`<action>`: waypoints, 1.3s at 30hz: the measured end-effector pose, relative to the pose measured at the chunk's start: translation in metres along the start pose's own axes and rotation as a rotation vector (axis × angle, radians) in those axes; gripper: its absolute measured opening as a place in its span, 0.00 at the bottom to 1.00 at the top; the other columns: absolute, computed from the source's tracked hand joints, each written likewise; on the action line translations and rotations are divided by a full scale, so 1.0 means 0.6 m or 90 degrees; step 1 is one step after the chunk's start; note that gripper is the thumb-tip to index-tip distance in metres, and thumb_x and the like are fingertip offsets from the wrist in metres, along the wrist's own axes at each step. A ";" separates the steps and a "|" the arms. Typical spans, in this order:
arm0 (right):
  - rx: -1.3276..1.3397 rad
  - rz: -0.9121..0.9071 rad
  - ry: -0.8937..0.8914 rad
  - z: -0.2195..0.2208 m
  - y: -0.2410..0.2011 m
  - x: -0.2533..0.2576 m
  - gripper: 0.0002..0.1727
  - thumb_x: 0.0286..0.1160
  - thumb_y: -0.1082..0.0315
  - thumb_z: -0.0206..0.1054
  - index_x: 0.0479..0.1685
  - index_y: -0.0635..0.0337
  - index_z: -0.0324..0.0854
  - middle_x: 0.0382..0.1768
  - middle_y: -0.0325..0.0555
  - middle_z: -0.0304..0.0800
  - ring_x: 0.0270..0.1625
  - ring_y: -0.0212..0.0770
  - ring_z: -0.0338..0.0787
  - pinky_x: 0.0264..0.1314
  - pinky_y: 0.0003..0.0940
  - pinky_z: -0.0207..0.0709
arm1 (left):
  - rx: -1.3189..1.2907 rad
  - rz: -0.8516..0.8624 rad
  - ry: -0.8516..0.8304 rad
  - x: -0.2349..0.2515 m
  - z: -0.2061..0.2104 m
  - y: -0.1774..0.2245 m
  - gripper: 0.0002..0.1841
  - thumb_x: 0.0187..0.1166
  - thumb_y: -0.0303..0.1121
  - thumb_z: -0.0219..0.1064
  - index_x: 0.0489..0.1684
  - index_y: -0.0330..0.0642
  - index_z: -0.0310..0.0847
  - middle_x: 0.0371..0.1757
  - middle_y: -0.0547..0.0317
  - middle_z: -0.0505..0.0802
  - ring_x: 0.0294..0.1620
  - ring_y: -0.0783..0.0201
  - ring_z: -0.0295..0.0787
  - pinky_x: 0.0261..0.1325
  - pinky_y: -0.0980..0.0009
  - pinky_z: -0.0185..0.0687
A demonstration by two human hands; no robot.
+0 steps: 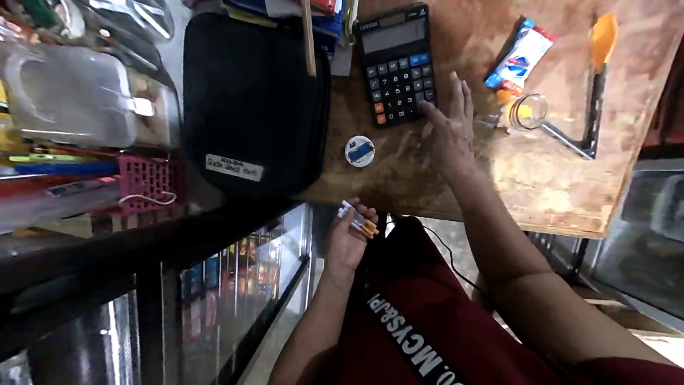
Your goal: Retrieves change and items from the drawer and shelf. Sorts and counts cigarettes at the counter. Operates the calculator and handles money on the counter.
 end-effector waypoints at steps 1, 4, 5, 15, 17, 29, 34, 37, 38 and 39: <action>-0.012 -0.006 0.007 0.004 0.001 0.002 0.24 0.73 0.76 0.66 0.70 0.53 0.86 0.90 0.70 0.53 0.92 0.73 0.50 0.91 0.65 0.51 | 0.004 -0.001 -0.007 0.000 0.002 -0.001 0.17 0.95 0.30 0.40 0.56 0.44 0.78 0.37 0.58 0.91 0.41 0.61 0.93 0.52 0.63 0.91; -0.027 0.003 -0.039 0.005 0.000 0.006 0.26 0.72 0.76 0.67 0.73 0.53 0.84 0.91 0.67 0.53 0.92 0.74 0.48 0.89 0.73 0.45 | 0.005 -0.003 -0.028 -0.002 0.006 -0.004 0.16 0.94 0.29 0.39 0.55 0.44 0.77 0.37 0.57 0.91 0.41 0.60 0.93 0.52 0.63 0.92; -0.036 0.010 -0.057 -0.002 -0.003 0.005 0.27 0.72 0.76 0.68 0.74 0.51 0.83 0.92 0.66 0.51 0.92 0.74 0.47 0.89 0.73 0.44 | 0.002 -0.005 -0.033 -0.003 0.008 -0.005 0.16 0.94 0.29 0.39 0.55 0.43 0.77 0.37 0.56 0.91 0.41 0.59 0.94 0.52 0.62 0.92; 0.263 -0.142 -0.219 -0.011 -0.102 -0.144 0.21 0.85 0.66 0.62 0.74 0.61 0.81 0.76 0.55 0.82 0.81 0.57 0.77 0.90 0.62 0.55 | 0.188 -0.093 -0.123 -0.024 0.025 -0.018 0.13 0.91 0.25 0.44 0.59 0.36 0.74 0.36 0.56 0.91 0.38 0.61 0.92 0.48 0.62 0.91; 0.302 -0.161 -0.294 -0.009 -0.116 -0.168 0.21 0.88 0.63 0.60 0.73 0.64 0.81 0.68 0.57 0.87 0.76 0.55 0.82 0.91 0.62 0.52 | 0.215 -0.108 -0.119 -0.035 0.034 -0.024 0.11 0.89 0.23 0.47 0.56 0.39 0.76 0.35 0.60 0.92 0.35 0.65 0.92 0.44 0.67 0.92; 0.304 -0.206 -0.326 0.000 -0.101 -0.209 0.20 0.90 0.60 0.56 0.58 0.63 0.90 0.60 0.54 0.93 0.68 0.53 0.89 0.84 0.56 0.67 | 0.259 -0.140 -0.120 -0.044 0.040 -0.037 0.12 0.86 0.19 0.46 0.49 0.42 0.75 0.32 0.65 0.91 0.33 0.70 0.90 0.41 0.71 0.90; 0.315 -0.192 -0.300 -0.008 -0.099 -0.203 0.18 0.86 0.62 0.61 0.64 0.62 0.88 0.63 0.56 0.91 0.66 0.54 0.89 0.74 0.52 0.77 | 0.235 -0.145 -0.111 -0.036 0.037 -0.030 0.10 0.90 0.24 0.48 0.54 0.40 0.75 0.34 0.60 0.91 0.34 0.67 0.90 0.41 0.68 0.91; 0.285 -0.090 -0.197 -0.017 -0.068 -0.176 0.17 0.84 0.66 0.64 0.65 0.64 0.86 0.59 0.59 0.89 0.62 0.55 0.90 0.66 0.53 0.83 | 0.192 -0.113 -0.179 -0.028 0.028 -0.019 0.12 0.90 0.26 0.45 0.55 0.39 0.76 0.37 0.56 0.91 0.39 0.61 0.92 0.49 0.64 0.91; 0.272 -0.066 -0.157 -0.017 -0.051 -0.162 0.17 0.84 0.67 0.64 0.66 0.65 0.86 0.59 0.61 0.89 0.62 0.57 0.90 0.67 0.54 0.83 | 0.186 -0.103 -0.189 -0.027 0.025 -0.015 0.13 0.90 0.26 0.44 0.54 0.40 0.77 0.38 0.56 0.91 0.41 0.61 0.92 0.51 0.63 0.91; 0.262 -0.046 -0.124 -0.018 -0.034 -0.148 0.18 0.84 0.68 0.63 0.67 0.66 0.85 0.60 0.63 0.88 0.63 0.58 0.89 0.68 0.55 0.82 | 0.186 -0.095 -0.190 -0.026 0.023 -0.011 0.14 0.90 0.26 0.43 0.54 0.41 0.78 0.39 0.56 0.92 0.42 0.61 0.92 0.52 0.63 0.91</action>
Point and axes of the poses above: each hand's wrist, its own x-axis towards the middle knuckle, its own z-axis out of the palm, y = z × x, the point moved 2 cm from there along x, towards the middle knuckle
